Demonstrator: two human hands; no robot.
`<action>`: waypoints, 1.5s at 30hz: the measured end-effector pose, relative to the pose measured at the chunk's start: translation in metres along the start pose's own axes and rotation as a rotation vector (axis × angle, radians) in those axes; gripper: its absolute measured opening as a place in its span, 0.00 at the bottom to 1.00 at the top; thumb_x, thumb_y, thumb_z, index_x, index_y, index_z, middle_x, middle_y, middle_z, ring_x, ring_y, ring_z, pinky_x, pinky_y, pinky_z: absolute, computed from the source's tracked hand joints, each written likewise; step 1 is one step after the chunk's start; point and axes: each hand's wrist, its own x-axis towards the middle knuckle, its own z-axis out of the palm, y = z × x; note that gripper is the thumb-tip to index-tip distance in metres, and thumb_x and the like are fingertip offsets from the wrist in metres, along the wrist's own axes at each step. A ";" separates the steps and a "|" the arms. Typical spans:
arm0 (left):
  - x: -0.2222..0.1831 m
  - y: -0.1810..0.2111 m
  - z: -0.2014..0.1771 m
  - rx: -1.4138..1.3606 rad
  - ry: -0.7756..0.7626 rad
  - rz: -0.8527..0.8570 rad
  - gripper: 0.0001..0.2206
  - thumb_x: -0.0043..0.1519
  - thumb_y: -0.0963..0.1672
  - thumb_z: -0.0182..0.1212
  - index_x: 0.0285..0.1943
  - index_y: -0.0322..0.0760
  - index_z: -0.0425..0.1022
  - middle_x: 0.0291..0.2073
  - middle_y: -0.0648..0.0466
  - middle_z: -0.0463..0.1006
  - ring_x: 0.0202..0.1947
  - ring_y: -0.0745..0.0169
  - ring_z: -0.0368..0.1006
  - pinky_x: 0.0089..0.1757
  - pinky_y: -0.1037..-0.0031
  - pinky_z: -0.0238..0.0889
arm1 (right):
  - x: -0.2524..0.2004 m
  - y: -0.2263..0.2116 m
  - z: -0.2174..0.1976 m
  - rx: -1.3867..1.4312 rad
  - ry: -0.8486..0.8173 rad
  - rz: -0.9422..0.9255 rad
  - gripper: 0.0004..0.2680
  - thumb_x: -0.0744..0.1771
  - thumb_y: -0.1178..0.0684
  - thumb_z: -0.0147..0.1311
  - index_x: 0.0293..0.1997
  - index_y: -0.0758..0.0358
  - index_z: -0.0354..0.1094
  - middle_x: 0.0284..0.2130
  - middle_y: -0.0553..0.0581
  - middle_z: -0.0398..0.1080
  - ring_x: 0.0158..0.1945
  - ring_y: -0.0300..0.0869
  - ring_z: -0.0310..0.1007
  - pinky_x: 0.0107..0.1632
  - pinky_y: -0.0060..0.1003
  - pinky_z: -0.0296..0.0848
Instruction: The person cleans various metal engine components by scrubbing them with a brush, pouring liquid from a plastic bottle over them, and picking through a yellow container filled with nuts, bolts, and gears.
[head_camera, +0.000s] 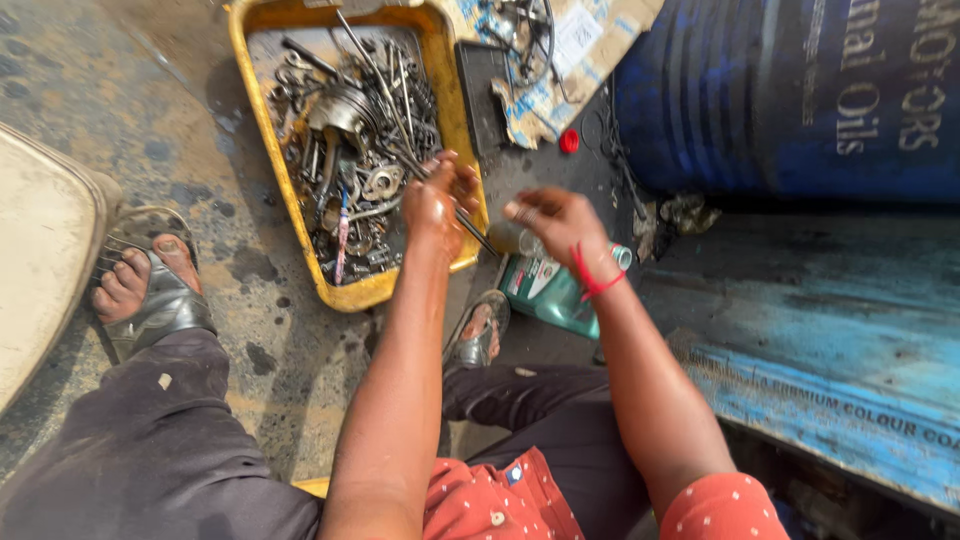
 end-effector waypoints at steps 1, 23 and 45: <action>0.007 0.004 -0.009 0.010 0.096 0.055 0.07 0.64 0.38 0.54 0.47 0.37 0.75 0.30 0.50 0.80 0.31 0.59 0.76 0.27 0.72 0.64 | 0.014 0.015 -0.014 -0.152 0.132 -0.039 0.18 0.64 0.44 0.66 0.53 0.68 0.75 0.39 0.62 0.81 0.42 0.42 0.81 0.44 0.36 0.77; 0.031 -0.019 -0.079 0.132 -0.101 -0.076 0.07 0.67 0.47 0.57 0.47 0.41 0.73 0.38 0.54 0.81 0.34 0.68 0.75 0.32 0.75 0.65 | 0.136 0.203 0.039 -0.614 -0.592 0.608 0.29 0.58 0.36 0.65 0.59 0.69 0.72 0.51 0.69 0.76 0.49 0.53 0.76 0.51 0.45 0.74; -0.015 -0.025 0.021 1.263 -0.325 0.684 0.12 0.59 0.39 0.62 0.49 0.42 0.84 0.43 0.42 0.83 0.45 0.41 0.79 0.47 0.60 0.71 | -0.018 -0.023 -0.088 1.711 0.012 -0.053 0.22 0.65 0.34 0.61 0.60 0.54 0.65 0.49 0.57 0.73 0.48 0.50 0.72 0.47 0.47 0.72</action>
